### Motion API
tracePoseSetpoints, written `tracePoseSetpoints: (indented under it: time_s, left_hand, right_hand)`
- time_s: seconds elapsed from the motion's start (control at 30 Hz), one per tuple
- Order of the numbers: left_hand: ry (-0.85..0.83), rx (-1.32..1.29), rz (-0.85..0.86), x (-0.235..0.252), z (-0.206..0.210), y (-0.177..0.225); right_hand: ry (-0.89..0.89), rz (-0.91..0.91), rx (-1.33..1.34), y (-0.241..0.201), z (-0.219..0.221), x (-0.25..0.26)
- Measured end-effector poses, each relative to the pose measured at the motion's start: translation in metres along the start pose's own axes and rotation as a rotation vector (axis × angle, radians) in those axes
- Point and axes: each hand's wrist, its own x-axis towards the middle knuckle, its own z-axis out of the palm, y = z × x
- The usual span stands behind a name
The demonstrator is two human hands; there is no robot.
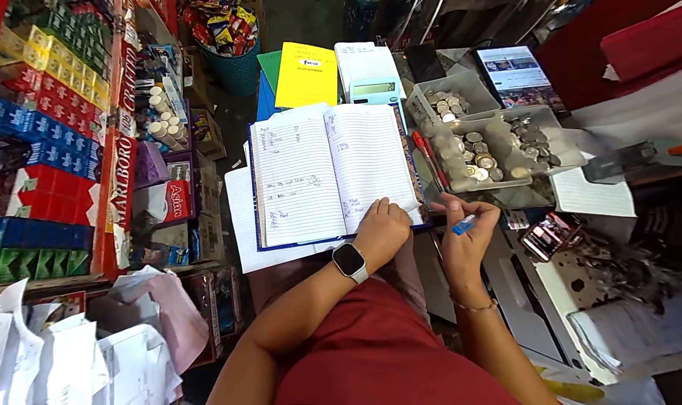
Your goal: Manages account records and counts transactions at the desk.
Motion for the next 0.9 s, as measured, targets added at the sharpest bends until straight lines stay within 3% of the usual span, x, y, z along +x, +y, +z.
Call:
tracePoseSetpoints:
  time_s: [0.1,0.23,0.37,0.5,0.63,0.77,0.9]
  left_hand:
    - [0.172,-0.273,-0.108,-0.001,0.004,-0.004]
    - [0.382,-0.514,-0.173,-0.003,0.0,-0.006]
    - [0.468,-0.75,-0.24,-0.01,-0.007,-0.009]
    - [0.562,-1.063,-0.232,-0.036,-0.024,-0.019]
    - [0.587,-1.326,-0.421,-0.088,-0.051,-0.043]
    - [0.751,-1.424,-0.676,-0.122,-0.061,-0.061]
    - [0.772,-1.554,-0.724,-0.136,-0.063,-0.073]
  right_hand:
    - [-0.007,-0.047,-0.033,-0.006,-0.002,-0.004]
    - [-0.108,0.115,-0.015,-0.011,0.005,-0.011]
    - [-0.133,0.284,0.092,-0.007,0.011,-0.01]
    - [-0.097,0.332,0.119,-0.011,0.012,-0.004]
    - [-0.114,0.268,-0.111,-0.006,0.013,-0.001]
    - [-0.137,0.113,-0.32,-0.002,0.014,-0.002]
    - [-0.147,0.021,-0.421,-0.002,0.012,-0.002]
